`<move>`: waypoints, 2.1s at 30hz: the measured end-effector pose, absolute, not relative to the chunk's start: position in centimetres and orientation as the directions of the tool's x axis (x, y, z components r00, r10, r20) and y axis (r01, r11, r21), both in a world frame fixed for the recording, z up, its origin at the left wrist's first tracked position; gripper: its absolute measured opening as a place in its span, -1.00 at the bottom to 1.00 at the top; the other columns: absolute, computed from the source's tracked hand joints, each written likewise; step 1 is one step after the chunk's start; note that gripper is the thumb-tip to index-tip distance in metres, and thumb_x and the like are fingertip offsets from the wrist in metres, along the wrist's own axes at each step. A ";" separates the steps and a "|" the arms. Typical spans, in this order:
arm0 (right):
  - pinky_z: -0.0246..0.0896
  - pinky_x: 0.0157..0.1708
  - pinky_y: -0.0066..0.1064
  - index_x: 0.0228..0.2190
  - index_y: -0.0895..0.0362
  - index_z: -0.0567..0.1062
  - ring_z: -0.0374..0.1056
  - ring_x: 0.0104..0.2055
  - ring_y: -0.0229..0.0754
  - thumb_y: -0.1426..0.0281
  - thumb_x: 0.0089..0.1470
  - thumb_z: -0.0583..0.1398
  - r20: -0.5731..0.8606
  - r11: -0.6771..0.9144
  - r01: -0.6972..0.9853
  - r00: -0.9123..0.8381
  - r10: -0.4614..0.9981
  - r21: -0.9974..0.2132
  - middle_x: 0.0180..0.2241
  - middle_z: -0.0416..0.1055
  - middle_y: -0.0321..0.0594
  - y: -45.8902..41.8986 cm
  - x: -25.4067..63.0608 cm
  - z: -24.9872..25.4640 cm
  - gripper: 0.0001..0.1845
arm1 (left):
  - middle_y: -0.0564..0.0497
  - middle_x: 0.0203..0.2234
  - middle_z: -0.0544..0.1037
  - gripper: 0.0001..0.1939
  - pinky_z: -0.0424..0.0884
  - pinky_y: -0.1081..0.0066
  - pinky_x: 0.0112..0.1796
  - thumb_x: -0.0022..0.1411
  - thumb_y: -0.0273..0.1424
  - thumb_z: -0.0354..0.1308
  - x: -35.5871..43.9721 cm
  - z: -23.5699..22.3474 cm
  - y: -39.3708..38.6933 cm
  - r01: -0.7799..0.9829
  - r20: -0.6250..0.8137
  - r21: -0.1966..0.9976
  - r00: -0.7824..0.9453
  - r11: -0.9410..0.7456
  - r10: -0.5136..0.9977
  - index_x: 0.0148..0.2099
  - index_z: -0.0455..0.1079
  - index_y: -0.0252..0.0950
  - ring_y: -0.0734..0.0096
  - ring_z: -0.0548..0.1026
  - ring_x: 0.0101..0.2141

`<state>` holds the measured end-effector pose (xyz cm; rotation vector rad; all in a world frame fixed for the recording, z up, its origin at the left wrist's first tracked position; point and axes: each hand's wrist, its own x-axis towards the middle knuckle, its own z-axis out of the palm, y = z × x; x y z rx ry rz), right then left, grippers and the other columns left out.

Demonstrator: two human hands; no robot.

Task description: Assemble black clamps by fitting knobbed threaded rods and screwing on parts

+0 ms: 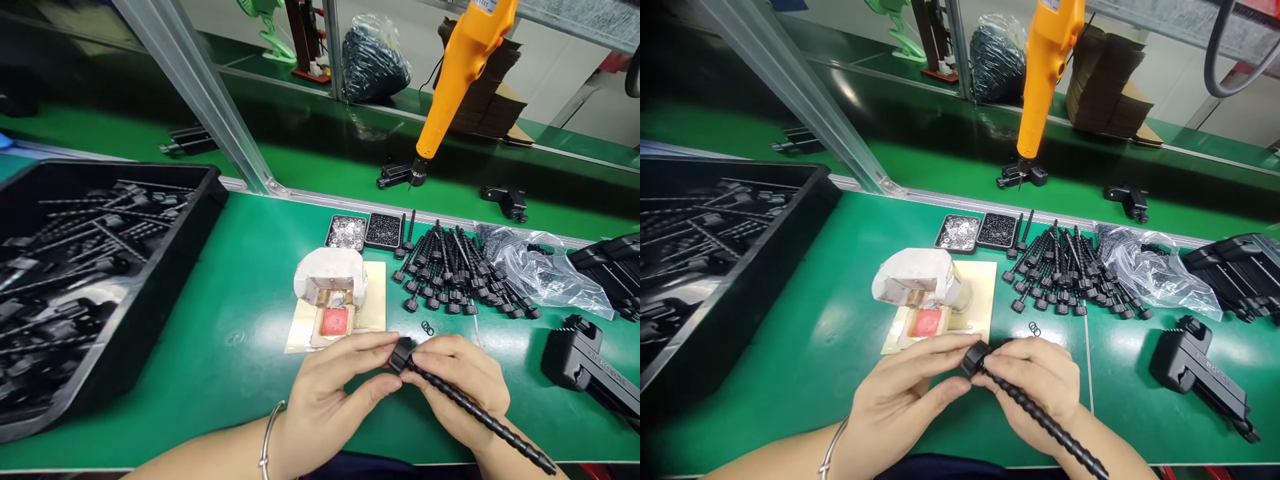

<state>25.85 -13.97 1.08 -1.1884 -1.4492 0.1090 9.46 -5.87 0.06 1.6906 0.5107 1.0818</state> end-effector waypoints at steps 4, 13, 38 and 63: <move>0.48 -0.43 -0.48 -0.10 0.06 0.58 0.51 -0.42 -0.22 0.51 0.20 0.30 0.679 0.486 0.565 0.191 0.709 -0.667 -0.37 0.54 -0.18 -14.1 25.7 0.8 -0.77 | -0.04 -0.17 0.72 -0.58 0.63 0.44 -0.14 0.06 -0.63 0.41 9.4 0.3 -5.5 -0.147 0.464 0.874 0.535 -0.463 0.706 -0.06 0.61 -0.12 0.26 0.70 -0.25; 0.51 -0.27 -0.34 0.07 0.16 0.50 0.50 -0.22 -0.13 0.62 0.28 0.10 0.698 0.556 0.530 0.100 0.709 -0.640 -0.26 0.51 -0.02 -14.1 25.4 -0.3 -0.61 | 0.02 -0.32 0.72 -0.78 0.64 0.46 -0.22 0.07 -0.59 0.41 9.8 0.6 -5.7 -0.147 0.260 0.965 0.508 -0.215 0.821 -0.25 0.61 -0.18 0.31 0.69 -0.31; 0.43 -0.42 -0.41 -0.07 0.11 0.36 0.51 -0.38 -0.13 0.40 0.31 0.11 0.433 0.403 0.498 -0.062 0.899 -0.768 -0.36 0.53 -0.15 -14.9 26.3 1.2 -0.84 | -0.18 -0.29 0.58 -0.51 0.57 0.35 -0.28 0.22 -0.71 0.05 8.5 1.0 -4.4 -0.145 0.490 0.686 0.817 -0.713 0.304 0.16 0.31 -0.31 0.19 0.56 -0.30; 0.45 -0.37 -0.42 -0.08 0.20 0.49 0.48 -0.33 -0.17 0.37 0.25 0.28 0.646 0.519 0.557 0.040 0.762 -0.648 -0.28 0.50 -0.05 -13.1 26.6 -0.5 -0.77 | 0.09 -0.48 0.39 -0.56 0.44 0.43 -0.45 0.37 0.02 0.03 9.7 -1.0 -5.7 0.071 -0.291 0.842 0.894 0.535 0.340 -0.11 0.33 -0.28 0.39 0.45 -0.45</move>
